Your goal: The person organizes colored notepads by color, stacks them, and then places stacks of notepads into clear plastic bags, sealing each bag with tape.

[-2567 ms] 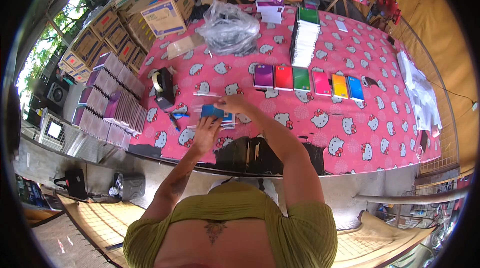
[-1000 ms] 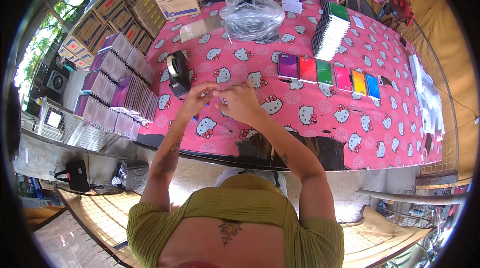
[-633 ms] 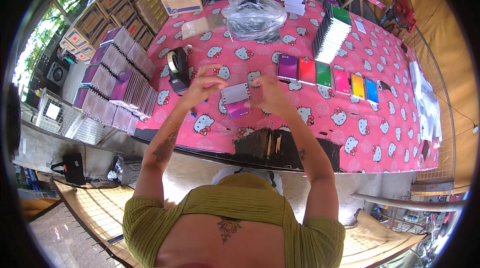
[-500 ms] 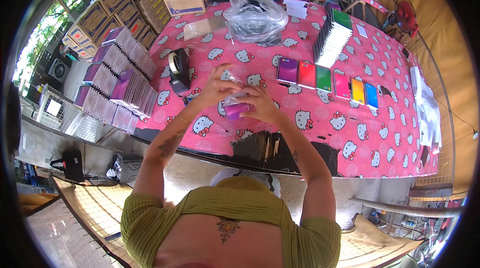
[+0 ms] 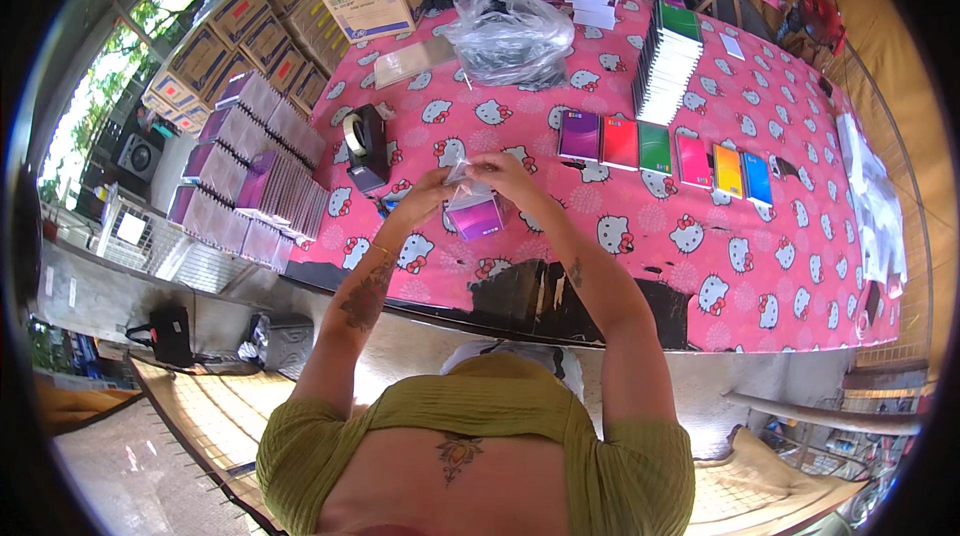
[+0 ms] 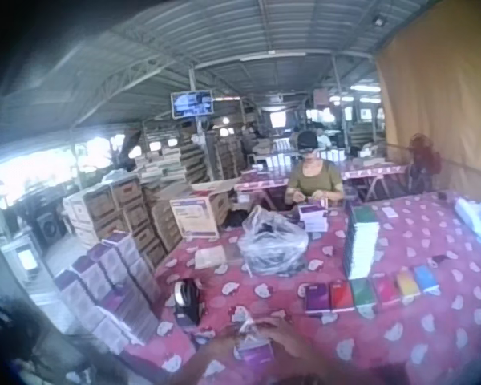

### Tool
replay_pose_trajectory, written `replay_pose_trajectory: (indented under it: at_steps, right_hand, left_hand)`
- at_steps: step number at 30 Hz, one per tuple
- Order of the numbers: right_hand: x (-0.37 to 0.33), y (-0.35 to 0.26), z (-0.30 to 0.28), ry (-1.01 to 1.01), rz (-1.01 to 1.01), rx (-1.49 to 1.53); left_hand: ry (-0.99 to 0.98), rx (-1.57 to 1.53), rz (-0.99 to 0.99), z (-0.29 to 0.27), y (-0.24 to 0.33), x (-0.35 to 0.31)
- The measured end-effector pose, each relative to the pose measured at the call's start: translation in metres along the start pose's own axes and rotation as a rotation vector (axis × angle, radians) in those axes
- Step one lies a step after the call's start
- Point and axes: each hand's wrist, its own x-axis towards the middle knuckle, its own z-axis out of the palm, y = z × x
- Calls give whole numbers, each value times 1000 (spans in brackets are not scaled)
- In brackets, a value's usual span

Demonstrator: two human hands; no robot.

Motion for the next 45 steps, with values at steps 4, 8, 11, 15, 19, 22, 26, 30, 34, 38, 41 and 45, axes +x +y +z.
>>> replay_pose_trajectory:
  at_steps: [4, 8, 11, 15, 19, 22, 26, 30, 34, 38, 41, 45]
  right_hand:
    - [-10, -1, -5, -147, -268, -221]
    - [-44, -22, 2, -52, -545, -742]
    - [-41, -20, 0, -39, -624, -841]
    - [-34, -12, 5, -56, -536, -759]
    - [-25, -15, 11, -16, -374, -789]
    - [-27, -20, 22, 145, -406, -1047]
    - [-13, 8, -1, 159, -145, -415]
    - [-24, 25, 2, 252, -17, -232]
    - [-17, 24, 24, 300, -117, -297]
    - [-13, 26, 22, 278, -89, -245]
    - [-19, 25, 16, 315, -98, -297]
    - [-10, 15, 33, 264, -126, -264]
  left_hand:
    - [66, 321, 111, 3, 8, -9]
    - [160, 972, 461, 35, 40, -42]
    - [194, 1218, 617, 46, 44, -46]
    - [206, 1114, 395, 35, 34, -46]
    - [309, 982, 162, 35, 40, -25]
    - [368, 1143, 110, 38, 44, -18]
    - [294, 782, 11, 4, 19, 5]
    - [246, 286, -4, -4, -2, 2]
    - [1254, 860, 130, -147, -31, -29]
    - [1015, 282, 72, -203, -26, -52]
    - [832, 82, 153, -198, -43, -49]
    - [961, -197, 273, -210, -59, -92]
